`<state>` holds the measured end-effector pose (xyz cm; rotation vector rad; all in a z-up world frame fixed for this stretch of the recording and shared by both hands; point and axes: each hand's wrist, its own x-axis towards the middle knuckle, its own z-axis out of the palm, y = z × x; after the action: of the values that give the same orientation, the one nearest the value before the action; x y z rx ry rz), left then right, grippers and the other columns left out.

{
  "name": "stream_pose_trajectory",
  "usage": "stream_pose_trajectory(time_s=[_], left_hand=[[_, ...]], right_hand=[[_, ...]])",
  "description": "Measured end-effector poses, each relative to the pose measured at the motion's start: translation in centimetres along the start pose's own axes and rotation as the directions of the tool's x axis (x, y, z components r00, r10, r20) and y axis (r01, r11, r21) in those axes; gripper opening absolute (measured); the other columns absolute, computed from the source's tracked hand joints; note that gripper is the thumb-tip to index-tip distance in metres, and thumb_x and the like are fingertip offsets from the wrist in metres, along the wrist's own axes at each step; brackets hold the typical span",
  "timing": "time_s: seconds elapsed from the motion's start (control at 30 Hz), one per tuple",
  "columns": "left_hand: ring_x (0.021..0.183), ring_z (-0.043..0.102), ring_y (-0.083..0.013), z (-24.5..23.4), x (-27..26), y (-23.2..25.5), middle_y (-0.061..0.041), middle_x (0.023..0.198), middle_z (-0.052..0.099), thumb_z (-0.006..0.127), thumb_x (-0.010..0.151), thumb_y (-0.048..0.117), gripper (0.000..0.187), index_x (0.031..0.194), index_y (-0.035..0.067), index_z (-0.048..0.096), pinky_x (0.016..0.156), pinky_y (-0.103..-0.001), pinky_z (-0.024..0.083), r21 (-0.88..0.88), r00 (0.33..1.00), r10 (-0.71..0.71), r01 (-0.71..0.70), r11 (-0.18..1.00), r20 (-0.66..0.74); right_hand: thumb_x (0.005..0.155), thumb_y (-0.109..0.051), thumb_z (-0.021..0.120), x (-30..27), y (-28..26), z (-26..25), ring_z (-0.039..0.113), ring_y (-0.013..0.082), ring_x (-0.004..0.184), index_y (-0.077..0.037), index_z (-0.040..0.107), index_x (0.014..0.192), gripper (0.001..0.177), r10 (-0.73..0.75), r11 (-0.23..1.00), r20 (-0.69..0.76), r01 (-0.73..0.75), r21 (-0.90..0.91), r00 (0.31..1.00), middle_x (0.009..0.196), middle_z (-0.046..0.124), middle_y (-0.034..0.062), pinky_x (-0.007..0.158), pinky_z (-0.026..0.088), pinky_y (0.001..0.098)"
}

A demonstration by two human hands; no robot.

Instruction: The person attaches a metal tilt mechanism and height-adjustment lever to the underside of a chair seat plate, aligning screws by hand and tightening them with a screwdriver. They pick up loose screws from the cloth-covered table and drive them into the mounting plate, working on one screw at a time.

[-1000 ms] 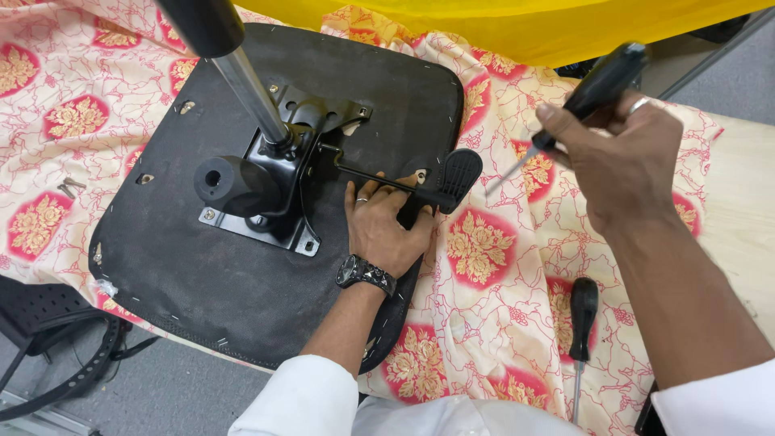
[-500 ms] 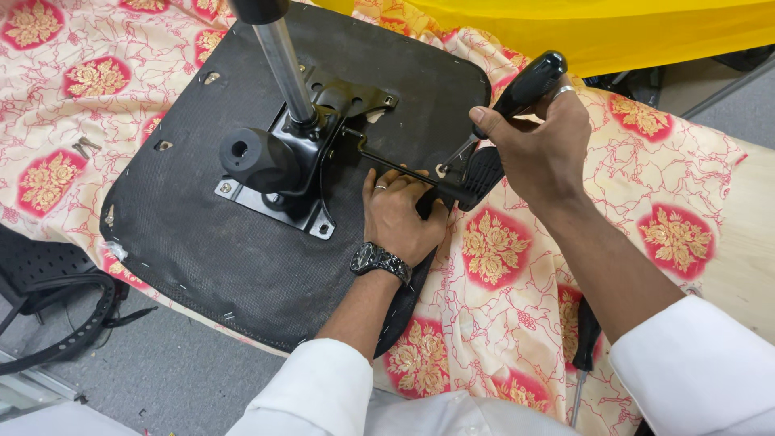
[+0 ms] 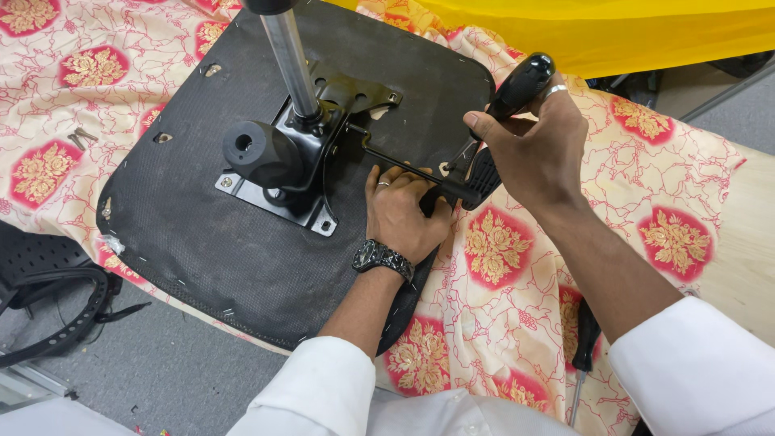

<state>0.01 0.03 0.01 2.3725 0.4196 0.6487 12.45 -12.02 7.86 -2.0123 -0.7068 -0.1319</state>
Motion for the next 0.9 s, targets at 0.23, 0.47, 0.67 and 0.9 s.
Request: stream_pose_trajectory(time_s=[0.23, 0.47, 0.67, 0.9], left_hand=[[0.115, 0.066, -0.0357, 0.1, 0.0, -0.1, -0.015, 0.094, 0.077, 0.07, 0.077, 0.023, 0.022, 0.084, 0.004, 0.078, 0.119, -0.058, 0.028, 0.002, 0.999, 0.028, -0.028, 1.0, -0.029], [0.115, 0.066, -0.0348, 0.0, -0.1, -0.2, -0.015, 0.096, 0.077, 0.07, 0.076, 0.024, 0.023, 0.085, 0.005, 0.079, 0.121, -0.056, 0.029, -0.011, 1.0, 0.0, 0.0, 1.0, -0.008], [0.119, 0.062, -0.0368, -0.2, -0.1, -0.3, -0.015, 0.107, 0.076, 0.071, 0.074, 0.027, 0.033, 0.098, 0.006, 0.08, 0.121, -0.057, 0.025, -0.017, 1.0, 0.014, -0.014, 1.0, 0.003], [0.142, 0.035, -0.0444, -1.9, -2.4, -0.5, -0.018, 0.149, 0.05, 0.069, 0.082, 0.042, 0.072, 0.144, 0.008, 0.054, 0.116, -0.064, 0.015, 0.153, 0.936, 0.181, -0.236, 0.96, 0.302]], right_hand=[[0.088, -0.012, 0.088, -0.5, -0.4, 0.2, 0.079, 0.0164, 0.091, 0.002, 0.056, 0.112, 0.042, -0.059, 0.998, 0.025, 0.058, 0.022, 0.998, 0.097, 0.076, 0.0105, 0.078, 0.064, 0.0279], [0.094, -0.006, 0.087, -0.6, 0.7, -0.8, 0.078, 0.0184, 0.096, 0.001, 0.058, 0.115, 0.037, -0.056, 0.988, -0.113, 0.072, 0.139, 0.992, 0.106, 0.074, 0.0126, 0.086, 0.067, 0.0287], [0.102, -0.003, 0.083, -2.5, 1.2, -5.5, 0.076, 0.0188, 0.095, 0.005, 0.052, 0.119, 0.036, -0.098, 0.981, -0.348, 0.15, 0.125, 0.932, 0.11, 0.072, 0.0142, 0.084, 0.066, 0.0292], [0.11, -0.008, 0.067, -4.7, 2.3, -10.2, 0.064, 0.0153, 0.066, 0.003, 0.036, 0.123, 0.036, 0.233, 0.888, -0.376, -0.039, 0.457, 0.897, 0.091, 0.06, 0.0109, 0.06, 0.059, 0.0277]])
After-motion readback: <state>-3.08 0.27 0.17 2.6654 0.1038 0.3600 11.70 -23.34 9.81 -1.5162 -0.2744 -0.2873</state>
